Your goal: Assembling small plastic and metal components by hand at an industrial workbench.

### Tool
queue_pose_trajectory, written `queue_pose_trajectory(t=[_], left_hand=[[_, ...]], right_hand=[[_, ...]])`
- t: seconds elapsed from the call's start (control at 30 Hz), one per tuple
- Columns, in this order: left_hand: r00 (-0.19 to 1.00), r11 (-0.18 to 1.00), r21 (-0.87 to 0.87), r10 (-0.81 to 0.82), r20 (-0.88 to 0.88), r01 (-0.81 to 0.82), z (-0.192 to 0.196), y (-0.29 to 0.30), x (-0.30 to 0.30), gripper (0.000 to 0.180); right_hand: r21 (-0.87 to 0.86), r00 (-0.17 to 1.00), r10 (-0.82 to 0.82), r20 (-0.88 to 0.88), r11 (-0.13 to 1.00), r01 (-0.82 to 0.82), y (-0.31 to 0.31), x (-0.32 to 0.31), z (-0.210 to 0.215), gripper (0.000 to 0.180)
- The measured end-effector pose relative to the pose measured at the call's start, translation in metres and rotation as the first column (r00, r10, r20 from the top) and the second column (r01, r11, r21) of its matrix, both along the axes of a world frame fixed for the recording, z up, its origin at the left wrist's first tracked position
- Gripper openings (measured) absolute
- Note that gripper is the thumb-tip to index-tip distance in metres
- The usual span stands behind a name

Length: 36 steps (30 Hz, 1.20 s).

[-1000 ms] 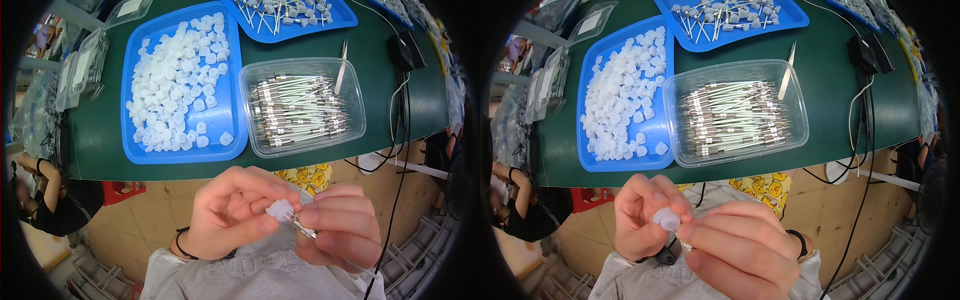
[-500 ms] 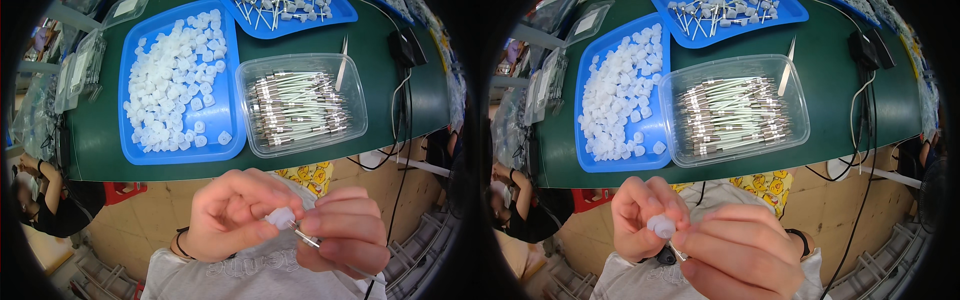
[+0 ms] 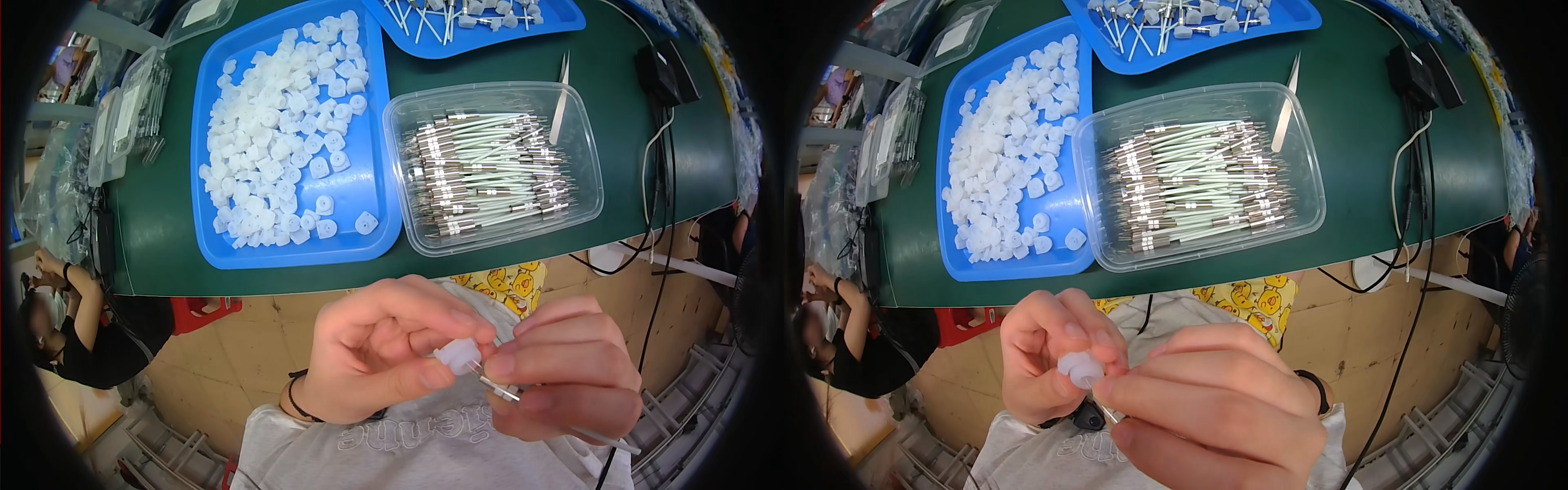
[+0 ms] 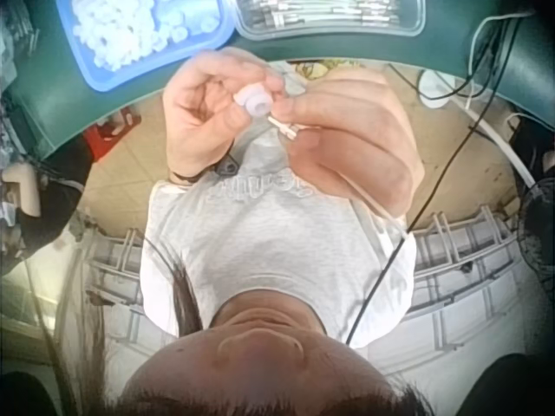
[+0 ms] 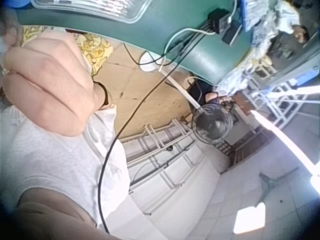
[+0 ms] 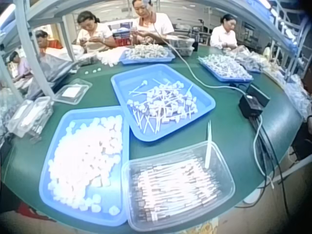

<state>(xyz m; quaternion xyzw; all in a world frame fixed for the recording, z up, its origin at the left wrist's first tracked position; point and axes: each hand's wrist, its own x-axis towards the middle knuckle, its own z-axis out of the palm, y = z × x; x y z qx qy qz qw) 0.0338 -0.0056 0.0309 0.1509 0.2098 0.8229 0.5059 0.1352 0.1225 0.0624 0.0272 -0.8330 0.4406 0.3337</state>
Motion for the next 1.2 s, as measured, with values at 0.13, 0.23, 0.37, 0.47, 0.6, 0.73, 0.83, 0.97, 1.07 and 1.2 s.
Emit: queue_pose_trajectory(t=[0.13,0.23,0.37,0.47,0.6,0.73,0.83,0.97,1.07,1.2], left_hand=[[1.0,1.0,-0.007,0.013,-0.006,-0.013,0.001,-0.001,-0.001,0.03],[1.0,1.0,-0.013,0.013,-0.018,-0.013,-0.002,0.0,0.0,0.03],[1.0,1.0,-0.004,0.013,-0.01,-0.013,-0.003,0.0,0.001,0.031],[1.0,1.0,-0.006,0.0,0.002,0.0,-0.002,0.001,0.0,0.031],[0.992,0.976,-0.206,0.041,-0.121,-0.066,0.007,0.004,0.003,0.027],[0.988,0.977,-0.201,0.037,-0.152,-0.068,0.007,0.003,0.004,0.027],[0.976,0.989,-0.127,0.052,-0.21,-0.08,0.003,0.004,0.002,0.028],[0.949,0.992,-0.012,0.117,-0.291,-0.126,-0.003,0.0,0.002,0.036],[0.929,0.981,-0.046,0.161,-0.333,-0.186,0.0,-0.001,0.003,0.034],[0.805,0.977,-0.034,0.155,-0.573,-0.213,-0.004,0.0,-0.002,0.031]], right_hand=[[0.063,1.0,0.009,0.0,0.998,-0.009,0.001,-0.002,0.003,0.039],[0.076,0.999,0.032,0.005,0.997,-0.032,0.004,0.0,0.002,0.035],[0.083,0.998,0.066,0.02,0.994,-0.067,0.006,0.001,0.005,0.033],[0.084,0.998,0.056,0.02,0.995,-0.057,0.006,0.002,0.006,0.033],[0.116,0.995,0.07,0.072,0.99,-0.078,0.008,0.004,0.01,0.032],[0.069,0.997,0.066,0.026,0.995,-0.068,0.007,0.003,0.007,0.033],[0.038,1.0,0.014,-0.021,0.999,-0.013,0.001,0.003,0.003,0.033],[0.01,0.993,-0.032,-0.11,0.999,0.033,-0.007,0.005,-0.005,0.035],[-0.015,0.996,0.029,-0.082,0.999,-0.031,-0.002,0.009,-0.004,0.036],[-0.007,0.994,0.088,-0.062,0.996,-0.089,0.001,0.008,-0.006,0.034]])
